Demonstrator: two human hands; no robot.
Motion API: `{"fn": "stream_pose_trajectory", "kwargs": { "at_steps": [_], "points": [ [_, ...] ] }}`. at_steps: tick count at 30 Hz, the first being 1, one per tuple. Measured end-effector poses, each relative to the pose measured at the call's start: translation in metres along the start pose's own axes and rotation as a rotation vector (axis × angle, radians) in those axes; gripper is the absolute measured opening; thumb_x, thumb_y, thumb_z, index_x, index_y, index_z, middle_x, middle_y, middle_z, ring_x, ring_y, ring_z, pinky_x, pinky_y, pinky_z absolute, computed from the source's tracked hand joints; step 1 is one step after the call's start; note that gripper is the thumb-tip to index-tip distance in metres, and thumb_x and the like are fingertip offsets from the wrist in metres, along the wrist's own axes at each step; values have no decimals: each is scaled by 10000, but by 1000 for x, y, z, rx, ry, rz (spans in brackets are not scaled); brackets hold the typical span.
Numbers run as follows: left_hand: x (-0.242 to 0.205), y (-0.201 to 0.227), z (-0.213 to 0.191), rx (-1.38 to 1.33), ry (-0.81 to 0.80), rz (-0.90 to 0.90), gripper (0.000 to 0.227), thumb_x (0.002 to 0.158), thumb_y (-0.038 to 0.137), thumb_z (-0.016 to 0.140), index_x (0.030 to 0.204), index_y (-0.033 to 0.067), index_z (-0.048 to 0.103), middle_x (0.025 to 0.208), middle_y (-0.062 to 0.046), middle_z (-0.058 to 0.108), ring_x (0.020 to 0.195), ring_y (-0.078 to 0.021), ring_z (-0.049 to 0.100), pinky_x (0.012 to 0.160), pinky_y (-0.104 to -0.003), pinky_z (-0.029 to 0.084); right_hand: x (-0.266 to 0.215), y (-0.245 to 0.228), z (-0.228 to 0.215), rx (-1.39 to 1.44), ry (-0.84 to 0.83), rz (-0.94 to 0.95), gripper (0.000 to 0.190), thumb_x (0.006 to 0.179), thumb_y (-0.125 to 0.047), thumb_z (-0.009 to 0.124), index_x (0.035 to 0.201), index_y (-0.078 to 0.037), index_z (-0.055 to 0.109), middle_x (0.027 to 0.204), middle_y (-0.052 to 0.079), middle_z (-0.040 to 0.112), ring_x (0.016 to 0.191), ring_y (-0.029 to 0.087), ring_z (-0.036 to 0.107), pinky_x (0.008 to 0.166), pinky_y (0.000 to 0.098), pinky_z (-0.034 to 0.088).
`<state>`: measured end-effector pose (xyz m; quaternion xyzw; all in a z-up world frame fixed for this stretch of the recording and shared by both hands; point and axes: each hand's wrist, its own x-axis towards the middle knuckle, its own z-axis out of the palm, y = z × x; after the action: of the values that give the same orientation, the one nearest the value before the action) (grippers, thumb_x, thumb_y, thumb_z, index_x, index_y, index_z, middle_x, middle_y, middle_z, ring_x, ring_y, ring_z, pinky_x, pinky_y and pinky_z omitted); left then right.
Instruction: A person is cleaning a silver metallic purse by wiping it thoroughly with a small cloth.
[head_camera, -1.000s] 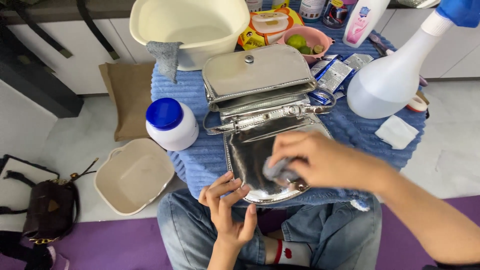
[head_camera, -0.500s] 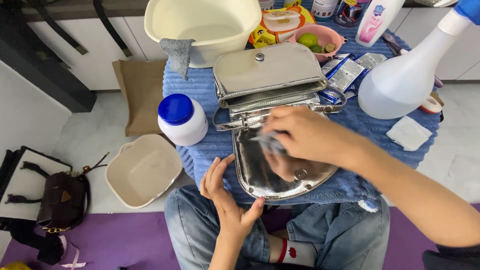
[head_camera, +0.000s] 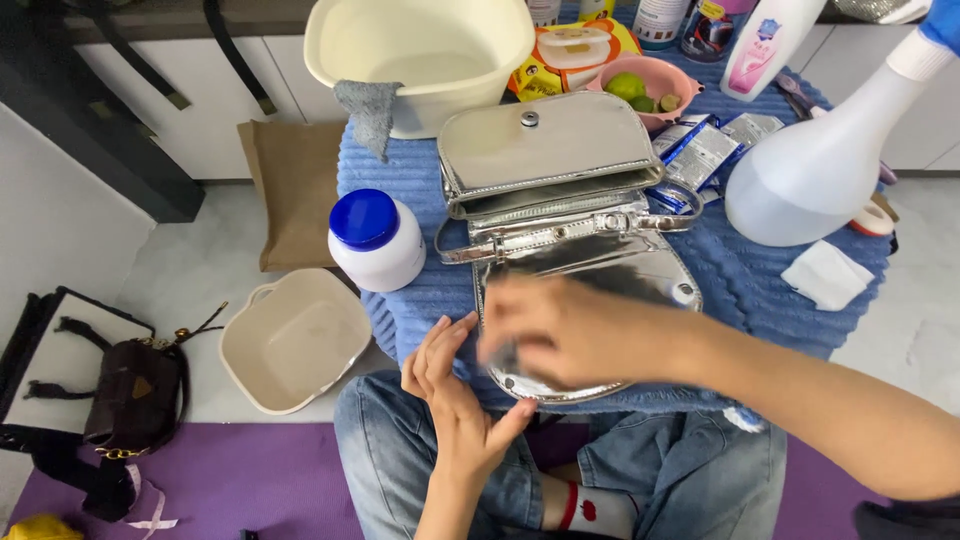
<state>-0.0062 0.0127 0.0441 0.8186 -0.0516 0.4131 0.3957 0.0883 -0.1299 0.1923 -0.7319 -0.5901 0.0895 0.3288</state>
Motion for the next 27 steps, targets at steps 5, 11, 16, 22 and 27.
{"fn": "stream_pose_trajectory", "kwargs": {
  "at_steps": [5, 11, 16, 22, 27],
  "points": [
    [1, -2, 0, 26, -6, 13, 1027, 693, 784, 612, 1367, 32, 422, 1406, -116, 592, 1390, -332, 473, 1189, -484, 208, -11, -12, -24, 111, -178, 226, 259, 701, 15, 617, 857, -126, 768, 851, -21, 618, 729, 141, 581, 638, 273, 490],
    [3, 4, -3, 58, -20, 17, 968, 734, 811, 532, 1302, 30, 476, 1379, -119, 591, 1377, -335, 464, 1175, -491, 199, -10, 8, -5, -110, 88, 150, 318, 742, 24, 617, 1011, -85, 746, 1020, 26, 638, 799, 178, 648, 739, 293, 552],
    [3, 3, -3, 84, -34, 30, 983, 681, 813, 580, 1279, 36, 507, 1378, -125, 581, 1381, -342, 467, 1173, -513, 214, -33, -10, -24, 143, -174, 101, 416, 658, 117, 528, 863, -127, 796, 968, -36, 701, 873, 148, 594, 756, 268, 519],
    [4, 11, 1, 99, -10, 16, 931, 770, 830, 466, 1264, 42, 506, 1363, -111, 576, 1367, -332, 443, 1170, -501, 207, -33, 19, -17, -178, 134, 238, 402, 729, 72, 551, 989, -111, 798, 1003, -4, 696, 809, 148, 682, 726, 262, 567],
    [12, 24, -8, 104, -65, -38, 528, 1010, 439, 329, 1303, 54, 542, 1390, -96, 576, 1376, -283, 434, 1146, -472, 176, -46, -12, -14, 55, -53, 49, 378, 748, 103, 610, 1005, -121, 774, 1072, -23, 691, 890, 143, 615, 784, 295, 532]
  ]
}}
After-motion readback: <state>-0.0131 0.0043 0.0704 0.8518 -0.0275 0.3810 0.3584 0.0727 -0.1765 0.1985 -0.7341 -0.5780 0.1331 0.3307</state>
